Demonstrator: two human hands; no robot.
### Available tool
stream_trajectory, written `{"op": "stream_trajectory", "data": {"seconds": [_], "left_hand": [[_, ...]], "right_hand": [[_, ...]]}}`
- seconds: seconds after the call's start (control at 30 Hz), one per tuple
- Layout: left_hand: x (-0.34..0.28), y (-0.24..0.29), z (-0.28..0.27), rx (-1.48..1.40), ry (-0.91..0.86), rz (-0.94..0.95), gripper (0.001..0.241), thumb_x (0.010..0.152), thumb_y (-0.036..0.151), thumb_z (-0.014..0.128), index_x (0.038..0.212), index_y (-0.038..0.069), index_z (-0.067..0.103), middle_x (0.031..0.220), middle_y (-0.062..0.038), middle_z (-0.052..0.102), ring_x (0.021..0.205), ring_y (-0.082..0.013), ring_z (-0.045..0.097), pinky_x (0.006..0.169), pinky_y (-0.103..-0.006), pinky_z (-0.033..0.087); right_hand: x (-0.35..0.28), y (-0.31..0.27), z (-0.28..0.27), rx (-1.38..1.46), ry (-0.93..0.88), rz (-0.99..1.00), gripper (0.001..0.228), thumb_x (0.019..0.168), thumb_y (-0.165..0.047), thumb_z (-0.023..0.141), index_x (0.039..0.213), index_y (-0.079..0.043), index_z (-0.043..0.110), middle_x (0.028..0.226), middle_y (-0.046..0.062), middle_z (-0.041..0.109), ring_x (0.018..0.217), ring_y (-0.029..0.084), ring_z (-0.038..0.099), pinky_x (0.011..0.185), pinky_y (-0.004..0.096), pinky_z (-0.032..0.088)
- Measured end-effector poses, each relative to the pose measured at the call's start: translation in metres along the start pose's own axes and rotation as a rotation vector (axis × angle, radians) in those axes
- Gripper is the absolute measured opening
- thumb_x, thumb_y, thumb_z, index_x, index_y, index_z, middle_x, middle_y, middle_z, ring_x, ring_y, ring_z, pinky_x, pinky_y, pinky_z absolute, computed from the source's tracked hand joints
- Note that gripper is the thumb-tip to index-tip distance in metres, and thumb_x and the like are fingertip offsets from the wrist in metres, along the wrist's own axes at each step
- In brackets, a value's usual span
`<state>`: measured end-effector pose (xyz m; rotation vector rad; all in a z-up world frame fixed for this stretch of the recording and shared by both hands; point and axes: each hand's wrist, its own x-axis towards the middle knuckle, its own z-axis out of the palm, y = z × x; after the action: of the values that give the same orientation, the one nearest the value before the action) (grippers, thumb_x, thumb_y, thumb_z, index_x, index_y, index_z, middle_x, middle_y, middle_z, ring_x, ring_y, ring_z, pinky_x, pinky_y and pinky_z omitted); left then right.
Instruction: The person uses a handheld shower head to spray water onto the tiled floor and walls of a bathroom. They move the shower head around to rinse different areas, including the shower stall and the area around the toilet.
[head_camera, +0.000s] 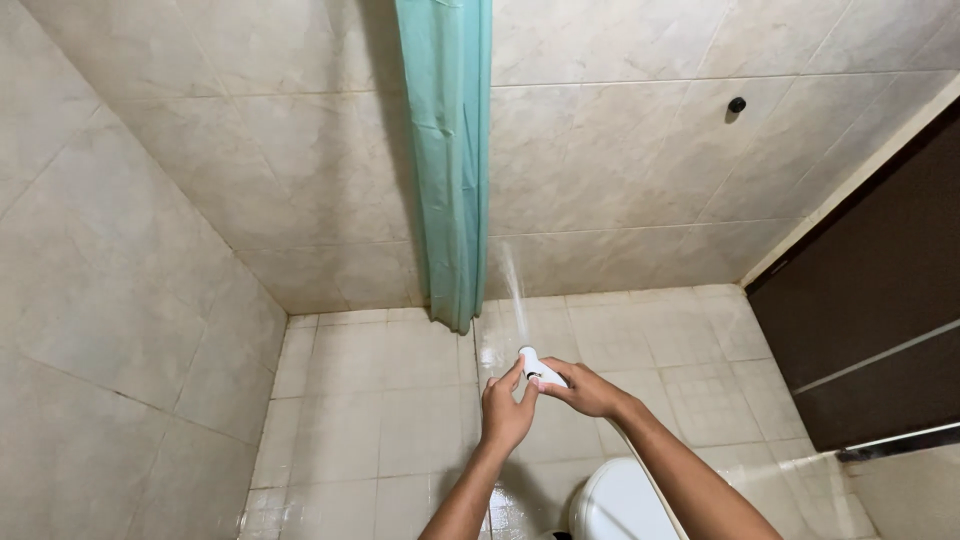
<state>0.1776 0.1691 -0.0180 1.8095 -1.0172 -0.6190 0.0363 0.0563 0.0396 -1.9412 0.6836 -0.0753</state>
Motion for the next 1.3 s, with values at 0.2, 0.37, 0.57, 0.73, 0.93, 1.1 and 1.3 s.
{"op": "stream_trajectory", "data": {"seconds": [0.2, 0.37, 0.57, 0.73, 0.93, 1.1, 1.3], "left_hand": [[-0.006, -0.007, 0.001, 0.004, 0.007, 0.021, 0.053, 0.091, 0.030, 0.072, 0.142, 0.016, 0.062, 0.098, -0.017, 0.066, 0.095, -0.0282, 0.066, 0.089, -0.0390, 0.052], [-0.008, 0.000, 0.007, 0.000, -0.032, 0.035, 0.053, 0.091, 0.029, 0.072, 0.142, 0.016, 0.062, 0.097, -0.017, 0.066, 0.095, -0.0277, 0.066, 0.089, -0.0386, 0.052], [-0.002, 0.010, 0.028, -0.008, -0.091, 0.062, 0.053, 0.091, 0.028, 0.072, 0.142, 0.015, 0.062, 0.097, -0.017, 0.066, 0.095, -0.0278, 0.066, 0.090, -0.0384, 0.053], [0.010, 0.020, 0.054, -0.034, -0.142, 0.130, 0.053, 0.092, 0.027, 0.072, 0.142, 0.014, 0.062, 0.098, -0.018, 0.067, 0.097, -0.0276, 0.066, 0.089, -0.0387, 0.053], [0.028, 0.041, 0.091, -0.007, -0.222, 0.120, 0.053, 0.090, 0.026, 0.072, 0.141, 0.015, 0.063, 0.099, -0.019, 0.068, 0.098, -0.0280, 0.066, 0.090, -0.0385, 0.053], [0.039, 0.066, 0.124, -0.004, -0.289, 0.160, 0.054, 0.090, 0.027, 0.072, 0.142, 0.016, 0.062, 0.100, -0.019, 0.070, 0.098, -0.0290, 0.068, 0.091, -0.0382, 0.054], [0.050, 0.085, 0.169, -0.045, -0.338, 0.256, 0.053, 0.090, 0.026, 0.073, 0.141, 0.013, 0.063, 0.101, -0.020, 0.069, 0.097, -0.0300, 0.067, 0.090, -0.0391, 0.053]], "right_hand": [[-0.006, 0.004, 0.008, 0.019, 0.016, -0.017, 0.042, 0.099, -0.038, 0.062, 0.133, -0.015, 0.061, 0.113, 0.007, 0.076, 0.100, 0.018, 0.066, 0.092, 0.036, 0.052], [-0.018, 0.002, 0.004, -0.002, 0.058, 0.019, 0.042, 0.098, -0.038, 0.062, 0.134, -0.015, 0.061, 0.112, 0.007, 0.076, 0.099, 0.019, 0.067, 0.090, 0.037, 0.053], [-0.036, 0.010, -0.010, -0.018, 0.122, 0.075, 0.040, 0.099, -0.038, 0.061, 0.133, -0.017, 0.062, 0.110, 0.007, 0.076, 0.097, 0.020, 0.068, 0.088, 0.038, 0.053], [-0.048, 0.033, -0.027, 0.004, 0.189, 0.091, 0.039, 0.099, -0.037, 0.062, 0.132, -0.016, 0.062, 0.109, 0.008, 0.077, 0.096, 0.021, 0.070, 0.088, 0.038, 0.053], [-0.065, 0.046, -0.057, 0.042, 0.278, 0.147, 0.042, 0.097, -0.035, 0.064, 0.135, -0.017, 0.060, 0.109, 0.008, 0.077, 0.096, 0.021, 0.069, 0.089, 0.038, 0.054], [-0.083, 0.072, -0.084, 0.063, 0.362, 0.109, 0.042, 0.098, -0.034, 0.064, 0.134, -0.014, 0.060, 0.110, 0.007, 0.076, 0.098, 0.018, 0.069, 0.089, 0.036, 0.054], [-0.107, 0.086, -0.112, 0.067, 0.457, 0.213, 0.042, 0.098, -0.035, 0.064, 0.134, -0.013, 0.062, 0.107, 0.009, 0.077, 0.096, 0.020, 0.068, 0.089, 0.036, 0.054]]}}
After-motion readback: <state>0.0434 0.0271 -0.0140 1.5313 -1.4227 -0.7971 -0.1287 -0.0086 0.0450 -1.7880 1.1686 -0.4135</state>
